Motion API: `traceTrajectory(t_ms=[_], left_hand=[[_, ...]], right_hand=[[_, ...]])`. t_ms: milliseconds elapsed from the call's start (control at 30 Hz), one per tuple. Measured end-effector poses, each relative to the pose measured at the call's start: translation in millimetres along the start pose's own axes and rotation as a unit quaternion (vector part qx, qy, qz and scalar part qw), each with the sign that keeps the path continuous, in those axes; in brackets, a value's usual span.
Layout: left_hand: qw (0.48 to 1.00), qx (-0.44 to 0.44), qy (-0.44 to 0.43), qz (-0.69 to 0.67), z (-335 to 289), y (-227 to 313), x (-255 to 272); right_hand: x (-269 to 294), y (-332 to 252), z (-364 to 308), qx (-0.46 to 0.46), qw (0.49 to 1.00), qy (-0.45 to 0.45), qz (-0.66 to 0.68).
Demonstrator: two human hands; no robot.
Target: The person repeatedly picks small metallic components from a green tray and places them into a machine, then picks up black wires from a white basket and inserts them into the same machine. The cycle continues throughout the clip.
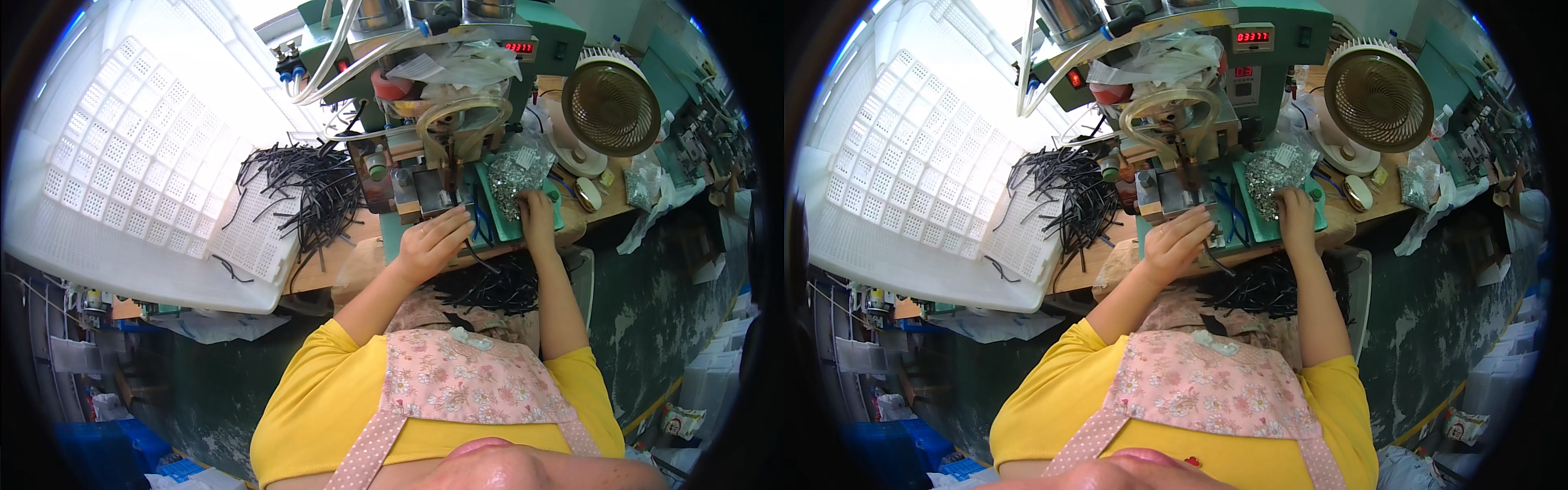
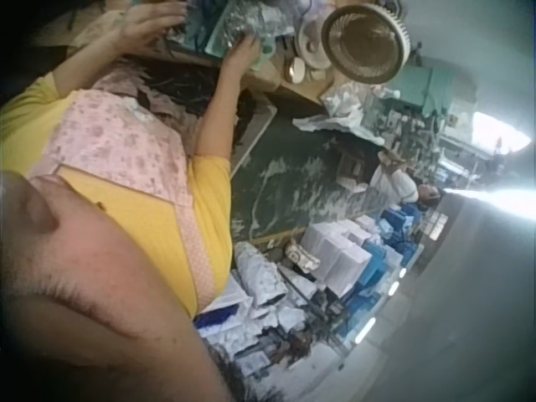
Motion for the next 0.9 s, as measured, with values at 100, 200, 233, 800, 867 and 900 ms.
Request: traceTrajectory(t_ms=[100,200,233,800,867,900], left_hand=[[0.992,0.046,0.062,0.103,-21,-20,24],[0.947,0.220,0.115,0.205,-50,-95,61],[0.938,0.265,0.045,0.220,-60,-124,68],[0.878,0.469,0.000,0.094,-82,-154,101],[0.876,0.475,0.039,0.071,-84,-141,103],[0.873,0.477,0.064,0.076,-87,-135,101]], right_hand=[[-8,-6,9,-0.012,1.000,0.011,-0.007],[-9,-19,11,0.013,0.996,0.073,-0.058],[-8,-24,10,0.028,0.992,0.096,-0.082],[1,-26,8,0.033,0.993,0.113,0.006],[3,-27,7,0.029,0.993,0.110,0.016],[3,-28,7,0.028,0.993,0.108,0.023]])
Point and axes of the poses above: each hand's wrist, its own z-axis towards the middle knuckle, its own x-axis out of the back of the hand, y = z × x, the point moved 4 cm from there along z, towards the middle knuckle, and after that the axes turned 3 degrees about -y, right-handed, at the moved point
